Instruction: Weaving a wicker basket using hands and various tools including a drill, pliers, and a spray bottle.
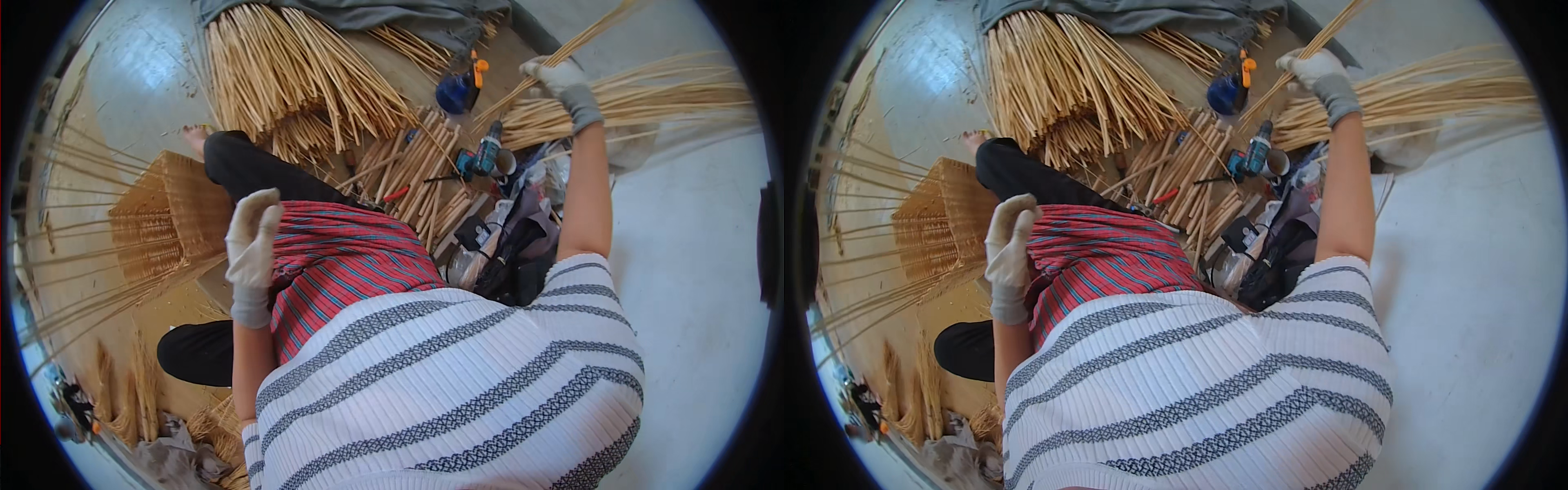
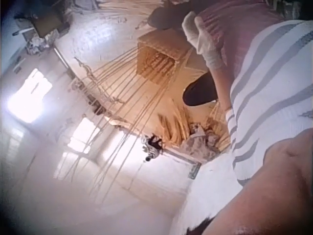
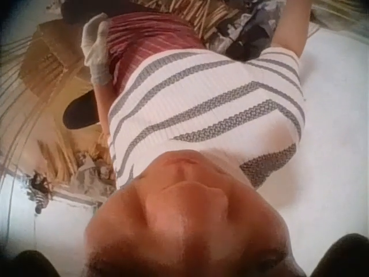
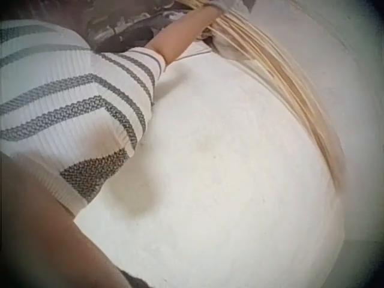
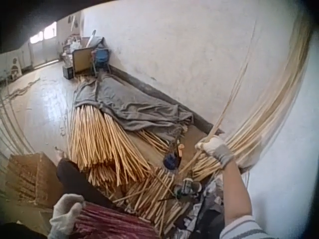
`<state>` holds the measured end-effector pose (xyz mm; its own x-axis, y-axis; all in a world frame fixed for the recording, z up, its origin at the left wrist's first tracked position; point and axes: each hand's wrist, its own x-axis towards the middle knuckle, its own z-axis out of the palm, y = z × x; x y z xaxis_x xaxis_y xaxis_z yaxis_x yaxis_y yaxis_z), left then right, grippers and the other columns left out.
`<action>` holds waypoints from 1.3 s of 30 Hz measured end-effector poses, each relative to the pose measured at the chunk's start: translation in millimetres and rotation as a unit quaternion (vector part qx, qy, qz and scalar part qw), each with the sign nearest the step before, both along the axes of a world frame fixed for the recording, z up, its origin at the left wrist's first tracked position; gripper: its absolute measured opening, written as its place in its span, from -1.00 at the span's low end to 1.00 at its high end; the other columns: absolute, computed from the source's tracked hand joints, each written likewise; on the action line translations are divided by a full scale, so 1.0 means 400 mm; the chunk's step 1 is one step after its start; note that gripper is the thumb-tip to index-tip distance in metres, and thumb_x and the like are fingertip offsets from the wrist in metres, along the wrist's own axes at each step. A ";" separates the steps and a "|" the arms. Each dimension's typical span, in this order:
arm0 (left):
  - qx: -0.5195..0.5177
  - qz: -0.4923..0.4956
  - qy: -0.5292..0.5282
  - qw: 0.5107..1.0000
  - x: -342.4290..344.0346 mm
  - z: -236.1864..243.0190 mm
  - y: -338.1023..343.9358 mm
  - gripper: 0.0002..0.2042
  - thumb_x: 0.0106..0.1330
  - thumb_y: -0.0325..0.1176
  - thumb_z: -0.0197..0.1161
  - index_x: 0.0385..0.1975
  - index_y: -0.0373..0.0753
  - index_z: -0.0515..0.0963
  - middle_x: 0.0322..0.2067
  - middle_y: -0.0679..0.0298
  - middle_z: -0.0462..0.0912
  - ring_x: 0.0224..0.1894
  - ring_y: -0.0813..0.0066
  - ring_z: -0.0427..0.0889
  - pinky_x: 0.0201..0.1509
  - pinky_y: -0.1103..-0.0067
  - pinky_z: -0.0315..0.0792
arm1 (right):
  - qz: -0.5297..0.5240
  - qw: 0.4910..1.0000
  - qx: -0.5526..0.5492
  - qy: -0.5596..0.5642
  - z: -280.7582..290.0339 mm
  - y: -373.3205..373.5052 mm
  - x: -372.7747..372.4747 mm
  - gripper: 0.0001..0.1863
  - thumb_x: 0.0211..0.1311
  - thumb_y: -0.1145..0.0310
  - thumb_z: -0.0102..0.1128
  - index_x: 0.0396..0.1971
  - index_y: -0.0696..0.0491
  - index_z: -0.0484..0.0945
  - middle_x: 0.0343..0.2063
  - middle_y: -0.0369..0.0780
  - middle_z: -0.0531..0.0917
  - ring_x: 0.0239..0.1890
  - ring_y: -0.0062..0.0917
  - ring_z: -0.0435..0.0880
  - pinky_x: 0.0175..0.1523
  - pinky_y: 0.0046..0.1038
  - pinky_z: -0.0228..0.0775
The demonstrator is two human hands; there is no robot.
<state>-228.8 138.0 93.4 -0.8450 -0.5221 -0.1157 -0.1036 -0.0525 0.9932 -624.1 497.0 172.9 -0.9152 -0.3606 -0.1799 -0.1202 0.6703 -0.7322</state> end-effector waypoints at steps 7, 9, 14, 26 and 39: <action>0.110 0.170 -0.029 0.979 0.059 -0.092 -0.067 -0.83 0.46 -0.45 0.15 -0.04 -0.32 0.52 -0.12 0.25 0.60 -0.07 0.49 0.58 0.13 0.52 0.48 | -0.113 0.986 0.118 0.037 -0.386 0.072 -0.082 -0.66 0.20 0.02 0.23 -0.23 -0.04 0.73 -0.41 -0.16 0.75 -0.29 -0.40 0.76 -0.11 -0.37 0.55; 0.087 0.164 -0.015 0.982 0.066 -0.106 -0.077 -0.84 0.47 -0.46 0.13 -0.04 -0.32 0.52 -0.11 0.22 0.60 -0.06 0.46 0.58 0.12 0.51 0.50 | -0.135 0.957 0.216 0.137 -0.509 0.050 -0.109 -0.60 0.19 -0.05 0.18 -0.22 -0.04 0.73 -0.36 -0.08 0.75 -0.20 -0.29 0.75 -0.02 -0.28 0.53; 0.072 0.184 -0.025 0.980 0.091 -0.126 -0.064 -0.84 0.48 -0.41 0.13 -0.05 -0.29 0.52 -0.14 0.24 0.62 -0.09 0.47 0.60 0.00 0.57 0.52 | -0.196 0.932 0.300 0.053 -0.798 0.030 -0.156 -0.51 0.22 -0.14 0.07 -0.11 -0.09 0.71 -0.09 -0.02 0.69 0.02 -0.14 0.64 0.15 -0.23 0.43; 0.099 0.175 -0.053 0.978 0.064 -0.159 -0.131 -0.83 0.48 -0.38 0.13 -0.04 -0.28 0.53 -0.15 0.23 0.63 -0.09 0.47 0.61 0.01 0.55 0.52 | -0.176 0.951 0.252 -0.009 -0.410 0.338 -0.245 -0.38 0.08 -0.14 0.32 -0.23 0.22 0.68 -0.32 0.01 0.74 -0.20 -0.24 0.75 -0.06 -0.30 0.53; 0.095 0.229 -0.015 0.969 0.139 -0.209 -0.224 -0.81 0.49 -0.41 0.11 0.00 -0.30 0.54 -0.10 0.17 0.63 -0.01 0.36 0.62 0.16 0.38 0.56 | -0.466 0.868 0.135 -0.109 -1.002 0.509 -0.083 -0.63 0.25 0.16 0.29 -0.05 0.06 0.53 -0.29 -0.16 0.61 -0.36 -0.35 0.61 -0.37 -0.28 0.58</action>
<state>-173.0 48.5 10.0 -0.5242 -0.8087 -0.2667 -0.0542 -0.2809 0.9582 -657.2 700.5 -227.7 -0.7206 0.5990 -0.3492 0.6876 0.5527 -0.4709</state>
